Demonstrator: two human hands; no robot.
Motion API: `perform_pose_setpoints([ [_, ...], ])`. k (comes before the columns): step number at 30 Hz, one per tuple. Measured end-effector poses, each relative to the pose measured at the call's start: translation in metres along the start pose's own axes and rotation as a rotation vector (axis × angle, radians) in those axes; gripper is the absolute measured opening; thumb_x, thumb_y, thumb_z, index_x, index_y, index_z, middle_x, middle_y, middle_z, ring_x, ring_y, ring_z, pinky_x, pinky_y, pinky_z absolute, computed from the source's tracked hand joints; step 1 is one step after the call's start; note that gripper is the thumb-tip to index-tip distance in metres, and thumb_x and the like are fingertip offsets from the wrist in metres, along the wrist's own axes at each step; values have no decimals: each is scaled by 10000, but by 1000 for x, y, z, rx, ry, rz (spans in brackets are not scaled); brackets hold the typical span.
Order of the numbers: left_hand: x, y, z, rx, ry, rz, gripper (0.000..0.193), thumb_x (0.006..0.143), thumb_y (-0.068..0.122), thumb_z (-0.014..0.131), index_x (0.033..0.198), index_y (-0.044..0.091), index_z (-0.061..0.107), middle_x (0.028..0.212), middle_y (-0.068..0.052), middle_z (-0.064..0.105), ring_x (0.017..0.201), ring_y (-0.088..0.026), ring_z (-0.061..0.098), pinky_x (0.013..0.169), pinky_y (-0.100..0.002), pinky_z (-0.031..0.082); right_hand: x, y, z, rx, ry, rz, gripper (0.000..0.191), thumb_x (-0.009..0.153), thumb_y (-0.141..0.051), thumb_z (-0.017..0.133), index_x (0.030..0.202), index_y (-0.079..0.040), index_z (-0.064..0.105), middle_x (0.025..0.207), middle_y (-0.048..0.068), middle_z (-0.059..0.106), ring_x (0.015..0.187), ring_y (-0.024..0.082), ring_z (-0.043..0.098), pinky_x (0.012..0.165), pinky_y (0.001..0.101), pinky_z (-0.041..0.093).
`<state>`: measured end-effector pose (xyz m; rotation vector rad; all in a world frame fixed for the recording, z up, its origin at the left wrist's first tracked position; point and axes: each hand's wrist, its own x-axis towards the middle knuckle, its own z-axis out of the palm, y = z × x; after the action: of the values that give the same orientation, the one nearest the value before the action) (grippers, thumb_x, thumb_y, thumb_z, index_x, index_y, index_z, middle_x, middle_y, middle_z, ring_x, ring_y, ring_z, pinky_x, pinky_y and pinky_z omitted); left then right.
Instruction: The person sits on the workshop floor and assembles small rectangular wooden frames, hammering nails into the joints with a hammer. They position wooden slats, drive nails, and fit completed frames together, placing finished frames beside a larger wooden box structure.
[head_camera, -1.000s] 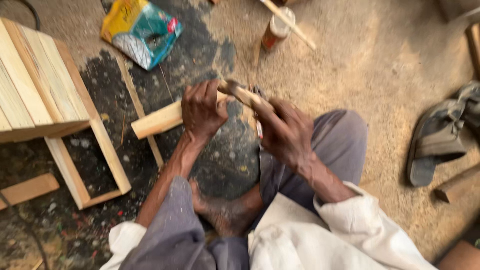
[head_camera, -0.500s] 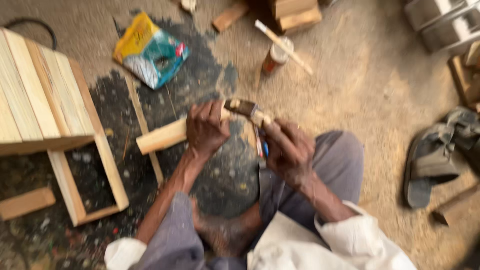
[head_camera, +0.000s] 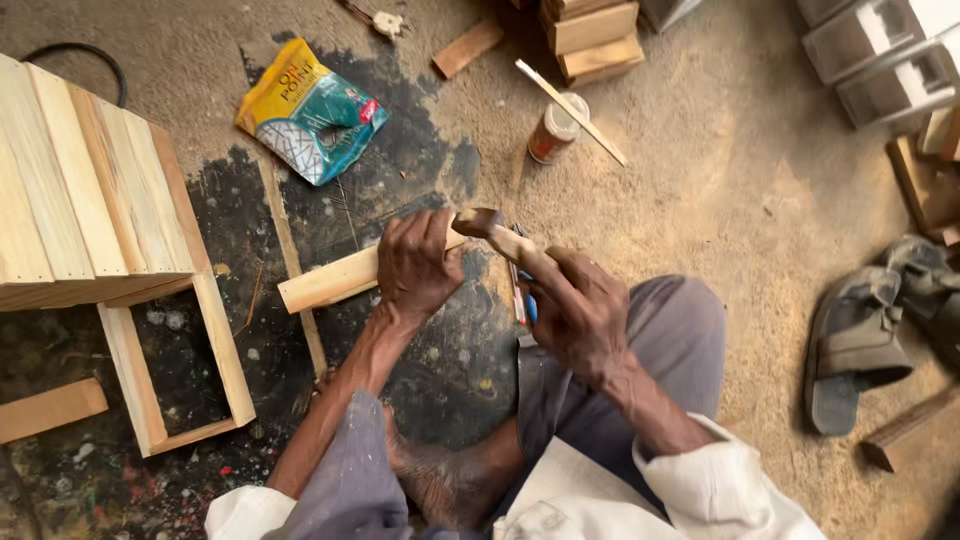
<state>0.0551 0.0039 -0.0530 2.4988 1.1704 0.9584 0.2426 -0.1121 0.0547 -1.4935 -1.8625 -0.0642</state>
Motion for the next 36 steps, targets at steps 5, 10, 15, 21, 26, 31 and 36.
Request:
perform_pose_setpoints([
  [5,0,1,0,-32,-98,-72,193,905,96,739,1058,-3,677,789,-113,674,613,-237,598,595,-409,424,-3,0,-2,-70,-222,83,492,831,-34,799,1296,-136,677,961,123,703,759,265,664,586,391,524],
  [10,4,6,-7,-38,-71,-49,322,756,48,712,1067,-23,666,791,-133,656,690,-262,625,661,-421,438,-3,2,0,18,-64,65,467,923,-21,743,1368,-133,654,1050,117,698,845,242,700,686,363,582],
  [15,5,7,-9,-26,-84,-45,291,834,97,755,1079,-31,667,805,-141,660,695,-269,620,663,-426,423,-2,3,-1,-94,-119,47,432,850,-87,765,1273,-145,701,966,131,706,734,258,669,579,372,532],
  [21,1,5,-5,-30,-200,-104,249,883,140,754,1064,-15,678,794,-131,677,665,-251,613,650,-414,431,-4,3,4,-26,-416,237,476,881,-53,795,1346,-120,720,876,100,702,628,237,642,519,377,504],
  [26,-1,1,0,-16,-59,-30,316,767,58,675,1077,-2,661,861,-133,691,780,-255,663,685,-407,453,-3,3,1,-68,-65,11,425,885,-42,770,1296,-121,689,1034,123,703,793,255,687,617,374,544],
  [31,0,3,-2,-29,-140,-78,300,812,60,700,1099,-20,663,849,-145,683,731,-259,650,680,-415,461,-2,4,2,-54,-206,85,481,855,-33,780,1311,-158,693,954,109,706,738,243,672,581,378,543],
  [36,5,10,-12,-24,-148,-72,367,792,111,732,1122,-31,657,862,-148,686,753,-272,654,700,-429,466,-4,2,4,19,-330,194,548,874,3,774,1386,-155,658,949,100,710,718,230,654,576,379,528],
])
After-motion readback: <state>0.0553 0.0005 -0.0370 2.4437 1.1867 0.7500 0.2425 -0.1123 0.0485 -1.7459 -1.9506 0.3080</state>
